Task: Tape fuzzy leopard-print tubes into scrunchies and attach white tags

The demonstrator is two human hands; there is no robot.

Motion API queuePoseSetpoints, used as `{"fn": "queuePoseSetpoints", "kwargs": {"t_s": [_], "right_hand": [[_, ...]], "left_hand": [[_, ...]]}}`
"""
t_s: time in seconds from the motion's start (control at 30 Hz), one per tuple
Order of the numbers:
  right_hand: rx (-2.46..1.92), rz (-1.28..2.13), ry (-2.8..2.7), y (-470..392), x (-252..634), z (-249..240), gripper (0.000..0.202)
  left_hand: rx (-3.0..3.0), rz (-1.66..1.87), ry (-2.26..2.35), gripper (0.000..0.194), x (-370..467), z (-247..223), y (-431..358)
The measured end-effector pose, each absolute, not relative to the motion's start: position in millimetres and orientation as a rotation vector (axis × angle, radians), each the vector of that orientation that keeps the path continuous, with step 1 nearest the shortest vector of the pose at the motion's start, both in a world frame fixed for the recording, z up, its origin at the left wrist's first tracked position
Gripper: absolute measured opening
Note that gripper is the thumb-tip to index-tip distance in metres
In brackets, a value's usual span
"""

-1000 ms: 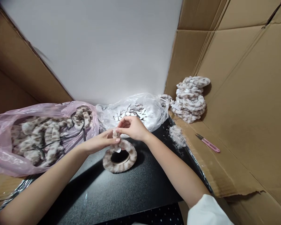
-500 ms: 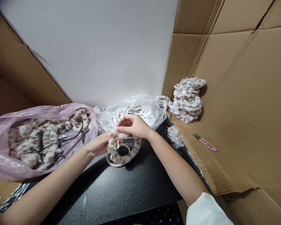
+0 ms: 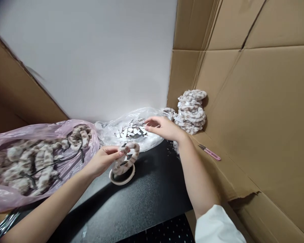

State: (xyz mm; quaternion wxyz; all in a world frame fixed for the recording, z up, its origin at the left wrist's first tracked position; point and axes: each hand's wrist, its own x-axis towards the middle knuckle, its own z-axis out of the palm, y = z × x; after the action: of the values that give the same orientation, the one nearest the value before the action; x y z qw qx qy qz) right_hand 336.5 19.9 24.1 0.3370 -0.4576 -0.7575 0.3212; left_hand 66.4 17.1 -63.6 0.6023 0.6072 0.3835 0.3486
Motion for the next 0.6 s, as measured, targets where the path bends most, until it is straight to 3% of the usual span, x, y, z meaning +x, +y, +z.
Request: {"fn": "queuePoseSetpoints", "kwargs": {"t_s": [0.13,0.33,0.43,0.6], "right_hand": [[-1.556,0.575,-1.917,-18.4,399.6,19.4,0.024],[-2.452,0.036,-1.682,-78.3,481.8,-63.6,0.036],[-2.616,-0.112,-1.578,-89.4,494.8,-93.9,0.044],[-2.552,-0.207,-1.638,-81.5,501.1,-108.8,0.026]], "left_hand": [[1.623,0.745,0.909,0.025,73.1,-49.2,5.8],[1.656,0.523,0.847,0.033,124.4,-70.6,-10.5],[1.729,0.494,0.884,0.038,155.2,-87.3,-11.1],[1.859,0.599,0.960,0.038,184.0,-105.3,-7.2]]}}
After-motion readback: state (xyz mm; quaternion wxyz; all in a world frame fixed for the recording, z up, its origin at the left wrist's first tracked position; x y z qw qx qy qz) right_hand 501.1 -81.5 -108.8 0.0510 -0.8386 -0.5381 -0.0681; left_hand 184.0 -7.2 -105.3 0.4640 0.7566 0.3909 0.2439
